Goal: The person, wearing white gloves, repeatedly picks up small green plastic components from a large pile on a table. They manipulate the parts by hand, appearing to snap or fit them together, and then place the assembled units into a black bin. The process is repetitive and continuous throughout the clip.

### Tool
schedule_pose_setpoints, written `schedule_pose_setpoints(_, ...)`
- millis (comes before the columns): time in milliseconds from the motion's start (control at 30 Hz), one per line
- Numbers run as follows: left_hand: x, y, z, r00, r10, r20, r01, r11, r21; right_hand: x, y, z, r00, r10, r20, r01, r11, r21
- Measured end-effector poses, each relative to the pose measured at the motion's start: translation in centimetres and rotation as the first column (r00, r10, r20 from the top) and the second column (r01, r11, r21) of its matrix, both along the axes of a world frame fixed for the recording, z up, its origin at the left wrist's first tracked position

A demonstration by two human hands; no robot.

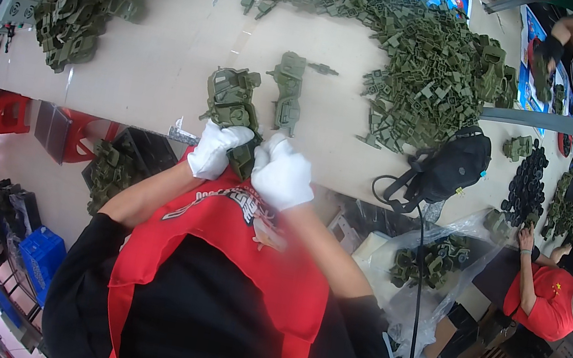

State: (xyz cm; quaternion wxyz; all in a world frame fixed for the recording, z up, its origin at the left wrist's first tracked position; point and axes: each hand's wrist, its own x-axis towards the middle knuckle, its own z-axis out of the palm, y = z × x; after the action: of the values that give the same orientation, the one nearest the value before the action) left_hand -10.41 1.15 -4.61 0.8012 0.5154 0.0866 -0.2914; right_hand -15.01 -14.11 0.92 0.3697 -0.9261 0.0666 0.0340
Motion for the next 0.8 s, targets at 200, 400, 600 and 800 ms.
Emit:
schedule_pose_setpoints(200, 0.1, -0.9, 1.7, 0.996, 0.064, -0.061, -0.059, 0.995, 0.076, -0.1, 1.2, -0.5, 0.997, 0.071, 0.015, -0.069, 0.992, -0.101)
schedule_pose_setpoints(400, 1.5, -0.9, 2.5, 0.981, 0.136, -0.138, -0.144, 0.988, -0.048, 1.3, 0.2, 0.0, 0.993, -0.058, -0.1, 0.072, 0.987, 0.143)
schedule_pose_setpoints(600, 2.2, -0.3, 1.9, 0.977, 0.072, -0.201, -0.102, 0.984, -0.144, 3.2, -3.7, 1.4, 0.851, 0.16, -0.5, 0.239, 0.73, 0.641)
schedule_pose_setpoints(800, 2.0, -0.4, 1.9, 0.986, 0.11, -0.128, -0.133, 0.973, -0.189, 2.1, -2.1, 0.6, 0.988, 0.039, -0.15, 0.013, 0.943, 0.332)
